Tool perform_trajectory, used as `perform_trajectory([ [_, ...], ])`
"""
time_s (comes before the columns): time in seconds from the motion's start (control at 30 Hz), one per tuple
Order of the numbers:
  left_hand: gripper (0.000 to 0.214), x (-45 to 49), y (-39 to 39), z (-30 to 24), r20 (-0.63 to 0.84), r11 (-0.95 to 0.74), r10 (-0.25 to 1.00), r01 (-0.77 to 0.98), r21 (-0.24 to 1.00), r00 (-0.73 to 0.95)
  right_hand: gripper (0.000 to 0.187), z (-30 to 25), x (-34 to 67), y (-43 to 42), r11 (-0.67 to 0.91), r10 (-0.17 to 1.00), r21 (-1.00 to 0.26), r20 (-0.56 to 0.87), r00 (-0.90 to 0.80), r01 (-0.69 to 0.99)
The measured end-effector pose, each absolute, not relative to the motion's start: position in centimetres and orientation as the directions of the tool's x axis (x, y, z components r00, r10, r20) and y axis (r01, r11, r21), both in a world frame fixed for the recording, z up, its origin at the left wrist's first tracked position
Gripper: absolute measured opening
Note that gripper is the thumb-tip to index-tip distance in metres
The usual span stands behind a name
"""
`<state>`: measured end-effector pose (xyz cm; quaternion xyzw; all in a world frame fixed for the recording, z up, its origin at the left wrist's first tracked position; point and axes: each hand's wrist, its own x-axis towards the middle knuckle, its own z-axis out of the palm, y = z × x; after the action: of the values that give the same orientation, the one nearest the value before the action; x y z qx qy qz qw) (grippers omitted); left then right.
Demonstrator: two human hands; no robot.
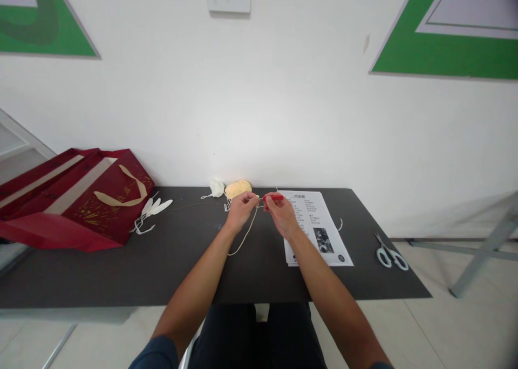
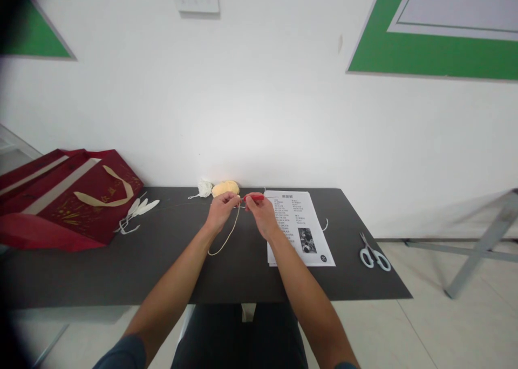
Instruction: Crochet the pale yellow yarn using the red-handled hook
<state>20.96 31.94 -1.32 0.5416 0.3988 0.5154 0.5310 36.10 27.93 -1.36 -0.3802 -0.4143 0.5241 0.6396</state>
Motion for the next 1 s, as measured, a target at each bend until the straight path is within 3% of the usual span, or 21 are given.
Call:
perform_trajectory([
  [0.1, 0.024, 20.6, 31.5, -1.4, 0.119, -0.085, 0.979, -0.196, 0.977, 0.164, 0.025, -1.1, 35.3, 28.8, 0.171, 0.985, -0.898, 0.138, 0.108, -0.406],
  [0.27, 0.046, 20.2, 30.9, -1.5, 0.104, -0.015, 0.962, -0.328, 0.945, 0.254, 0.025, -1.1, 34.8, 28.4, 0.163, 0.987, -0.848, 0.135, 0.091, -0.505],
  [0.53, 0.022, 21.0, 29.6, -1.2, 0.077, 0.039, 0.954, -0.375, 0.926, 0.290, 0.027, -1.8, 35.2, 27.2, 0.178, 0.983, -0.814, 0.125, 0.132, -0.553],
  [0.77, 0.020, 21.6, 28.6, -1.0, -0.047, 0.194, 0.930, -0.380, 0.905, 0.363, 0.021, -2.2, 35.2, 27.3, 0.245, 0.967, -0.801, 0.163, 0.196, -0.547],
  [1.0, 0.021, 21.3, 28.6, -0.4, -0.063, 0.263, 0.915, -0.471, 0.842, 0.399, 0.018, -2.7, 35.2, 27.3, 0.263, 0.962, -0.820, 0.186, 0.198, -0.509],
])
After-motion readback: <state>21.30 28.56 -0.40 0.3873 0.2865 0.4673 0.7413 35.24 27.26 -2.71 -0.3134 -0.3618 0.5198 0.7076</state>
